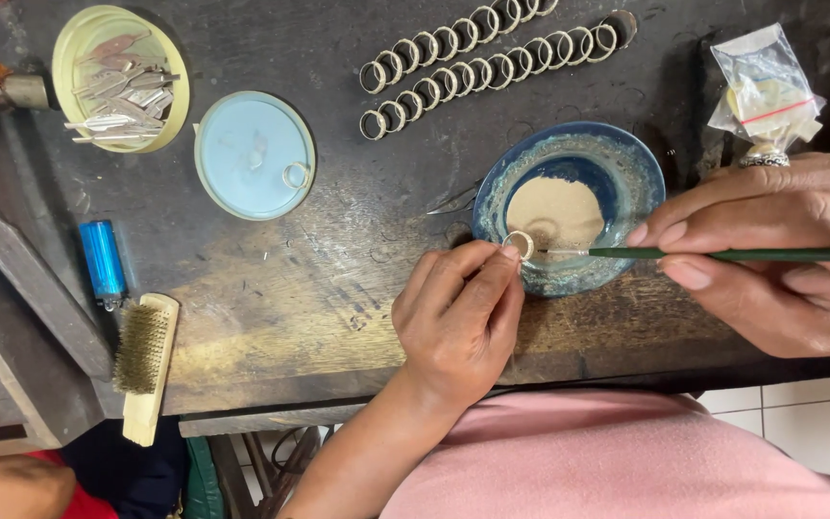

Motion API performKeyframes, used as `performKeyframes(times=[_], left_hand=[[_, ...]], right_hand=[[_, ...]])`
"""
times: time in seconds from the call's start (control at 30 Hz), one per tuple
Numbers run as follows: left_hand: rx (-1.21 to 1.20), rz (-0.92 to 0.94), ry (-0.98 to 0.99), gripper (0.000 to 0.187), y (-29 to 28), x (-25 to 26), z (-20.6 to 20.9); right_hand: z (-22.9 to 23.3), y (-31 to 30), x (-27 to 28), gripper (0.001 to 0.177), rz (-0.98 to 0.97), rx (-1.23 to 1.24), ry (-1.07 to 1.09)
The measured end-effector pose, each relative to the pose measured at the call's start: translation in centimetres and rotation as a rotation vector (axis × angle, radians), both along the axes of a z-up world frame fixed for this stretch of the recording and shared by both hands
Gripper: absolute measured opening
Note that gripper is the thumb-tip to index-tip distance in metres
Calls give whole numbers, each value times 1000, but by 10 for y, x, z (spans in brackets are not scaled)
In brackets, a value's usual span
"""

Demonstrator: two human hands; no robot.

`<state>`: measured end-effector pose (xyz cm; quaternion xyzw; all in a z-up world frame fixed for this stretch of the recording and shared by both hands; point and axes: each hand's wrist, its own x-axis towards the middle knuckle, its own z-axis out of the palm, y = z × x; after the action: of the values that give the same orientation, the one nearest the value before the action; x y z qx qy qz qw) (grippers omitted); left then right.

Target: Applying flux to small metal rings using a brush at a jewelry workbench

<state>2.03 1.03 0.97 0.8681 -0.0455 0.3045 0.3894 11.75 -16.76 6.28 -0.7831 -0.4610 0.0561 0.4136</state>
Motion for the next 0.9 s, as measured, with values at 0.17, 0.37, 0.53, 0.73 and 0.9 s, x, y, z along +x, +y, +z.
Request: performKeyframes(times=[0.17,0.37,0.53,0.73,0.9], left_hand=[[18,1,-2,3,0,0,1],[25,-1,7,3,0,0,0],[15,6,-15,4,-1,0,-1],[23,-6,1,5,0,-1,-1],[25,-7,7,4,0,-1,-1]], right_hand=[[-7,-1,-2,11,-6,35,-24],[-3,4,-3,12,9,-7,-66],[-6,0,-2,14,19,-34,-59],[2,4,-3,14,37,-58,-82],[5,8,-4,13,19,-50,-85]])
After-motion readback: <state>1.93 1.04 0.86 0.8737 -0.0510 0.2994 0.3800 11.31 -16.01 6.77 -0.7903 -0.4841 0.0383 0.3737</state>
